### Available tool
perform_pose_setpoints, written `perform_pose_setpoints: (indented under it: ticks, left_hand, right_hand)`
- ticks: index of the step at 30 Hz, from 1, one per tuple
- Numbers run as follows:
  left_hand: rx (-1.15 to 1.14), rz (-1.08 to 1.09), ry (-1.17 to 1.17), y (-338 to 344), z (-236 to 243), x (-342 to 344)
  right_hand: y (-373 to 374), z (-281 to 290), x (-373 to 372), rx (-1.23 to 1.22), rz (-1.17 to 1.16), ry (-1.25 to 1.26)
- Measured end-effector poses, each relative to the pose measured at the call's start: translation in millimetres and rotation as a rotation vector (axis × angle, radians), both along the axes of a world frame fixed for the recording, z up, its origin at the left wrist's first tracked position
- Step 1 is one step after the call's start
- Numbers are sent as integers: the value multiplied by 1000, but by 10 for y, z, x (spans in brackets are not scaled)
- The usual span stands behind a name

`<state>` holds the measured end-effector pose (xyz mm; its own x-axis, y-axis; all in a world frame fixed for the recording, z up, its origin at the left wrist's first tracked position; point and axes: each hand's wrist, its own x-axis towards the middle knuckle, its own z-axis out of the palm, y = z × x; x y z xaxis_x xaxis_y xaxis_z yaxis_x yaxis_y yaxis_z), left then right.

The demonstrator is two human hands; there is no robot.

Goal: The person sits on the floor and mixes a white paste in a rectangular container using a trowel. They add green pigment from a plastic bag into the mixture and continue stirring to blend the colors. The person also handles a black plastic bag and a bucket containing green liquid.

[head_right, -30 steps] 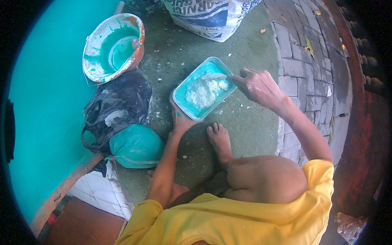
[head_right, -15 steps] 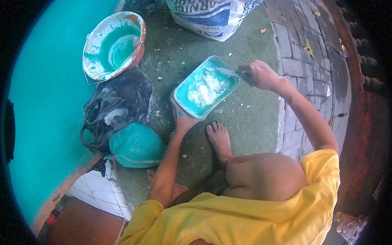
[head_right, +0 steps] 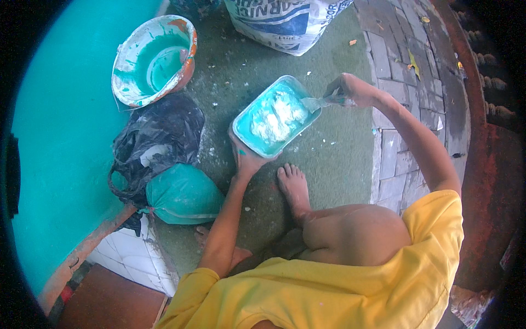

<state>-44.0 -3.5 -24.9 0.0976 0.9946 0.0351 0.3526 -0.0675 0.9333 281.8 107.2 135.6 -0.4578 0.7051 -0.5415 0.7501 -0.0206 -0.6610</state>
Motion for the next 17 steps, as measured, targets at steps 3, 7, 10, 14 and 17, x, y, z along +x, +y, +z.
perform_pose_setpoints:
  ticks: [3, 7, 10, 14, 17]
  left_hand:
    - [23, -30, 58, 0, 20, -17]
    - [30, -74, 72, 34, 44, -46]
    - [104, -34, 48, 40, 122, -45]
    - [71, -30, 25, -10, 14, -26]
    - [44, -51, -4, -27, -30, -31]
  right_hand:
    - [2, -14, -1, -53, 0, -13]
    - [8, -3, -51, -126, -49, -40]
    - [-21, 3, -60, -196, -117, -31]
    - [-52, -79, 22, -288, -167, 58]
    - [-67, -97, 9, -383, -209, 20]
